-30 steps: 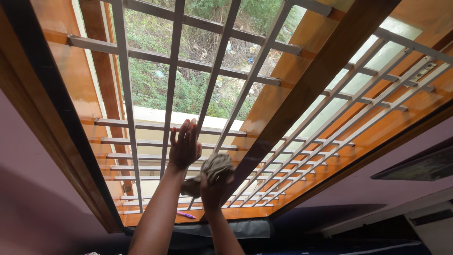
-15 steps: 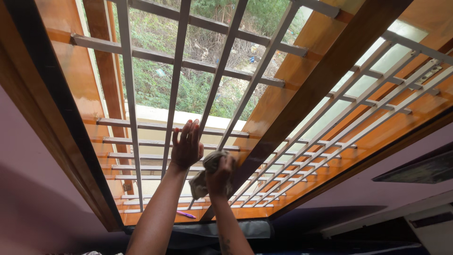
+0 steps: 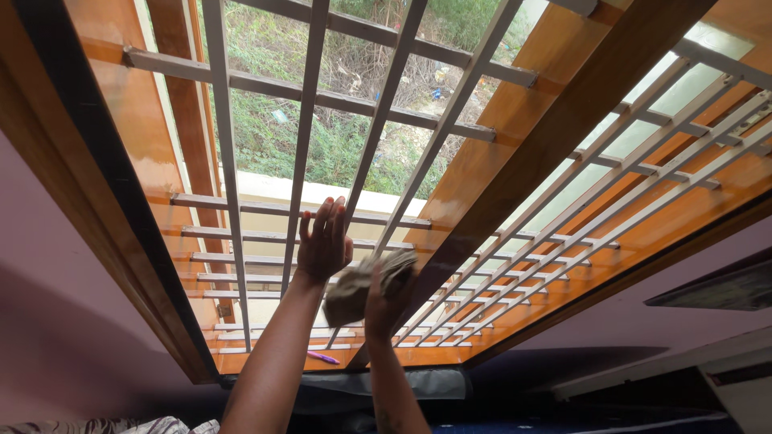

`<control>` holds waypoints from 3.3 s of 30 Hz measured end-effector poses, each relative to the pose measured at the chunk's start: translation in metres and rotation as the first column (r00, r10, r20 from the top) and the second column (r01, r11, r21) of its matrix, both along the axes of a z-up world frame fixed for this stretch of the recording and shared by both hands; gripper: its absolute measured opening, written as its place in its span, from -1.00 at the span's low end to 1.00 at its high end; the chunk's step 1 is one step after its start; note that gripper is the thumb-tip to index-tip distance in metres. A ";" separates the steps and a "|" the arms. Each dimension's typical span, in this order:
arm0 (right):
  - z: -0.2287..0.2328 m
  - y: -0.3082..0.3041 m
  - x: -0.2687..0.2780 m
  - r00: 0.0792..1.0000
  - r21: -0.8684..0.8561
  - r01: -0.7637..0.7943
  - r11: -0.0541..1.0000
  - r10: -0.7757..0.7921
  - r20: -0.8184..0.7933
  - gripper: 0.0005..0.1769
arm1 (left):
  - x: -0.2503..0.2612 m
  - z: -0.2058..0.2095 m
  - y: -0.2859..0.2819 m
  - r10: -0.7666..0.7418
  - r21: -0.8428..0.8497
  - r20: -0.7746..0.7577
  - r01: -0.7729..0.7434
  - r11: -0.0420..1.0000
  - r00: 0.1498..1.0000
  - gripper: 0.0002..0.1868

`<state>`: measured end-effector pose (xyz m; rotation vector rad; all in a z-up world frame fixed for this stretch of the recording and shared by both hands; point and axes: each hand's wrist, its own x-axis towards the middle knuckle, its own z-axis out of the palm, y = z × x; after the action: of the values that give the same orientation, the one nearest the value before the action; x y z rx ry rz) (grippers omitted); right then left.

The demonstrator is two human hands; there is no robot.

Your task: The person wipes the wooden frames and metal bars of a window with a cloth, moving their hands across different sections of the window structure.

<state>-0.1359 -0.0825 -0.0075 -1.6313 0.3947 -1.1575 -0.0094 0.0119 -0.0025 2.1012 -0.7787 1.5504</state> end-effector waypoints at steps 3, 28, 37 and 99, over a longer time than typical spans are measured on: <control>0.063 -0.003 0.007 0.933 -0.432 0.288 0.855 -0.149 0.326 -0.46 | 0.003 -0.007 -0.001 0.041 0.028 -0.025 -0.040 0.999 0.999 -0.21; 0.114 0.028 0.107 0.942 -0.514 -0.072 0.855 0.228 0.246 -0.78 | -0.049 0.033 0.044 -0.174 0.057 -0.477 0.228 0.972 0.862 -0.28; 0.083 0.019 0.112 0.901 -0.508 -0.158 0.847 0.334 0.275 -0.56 | -0.040 0.105 0.093 -0.151 -0.391 -0.042 0.123 0.912 0.988 -0.59; 0.043 0.079 0.056 0.914 -0.310 -0.283 0.908 0.353 0.201 -0.91 | 0.012 0.070 0.076 -0.055 -0.149 -0.139 0.034 0.988 0.989 -0.62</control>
<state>-0.0799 -0.0035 0.0352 -1.6785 -0.2062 -1.1819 0.0024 0.0879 0.0671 2.0470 -0.6379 1.3733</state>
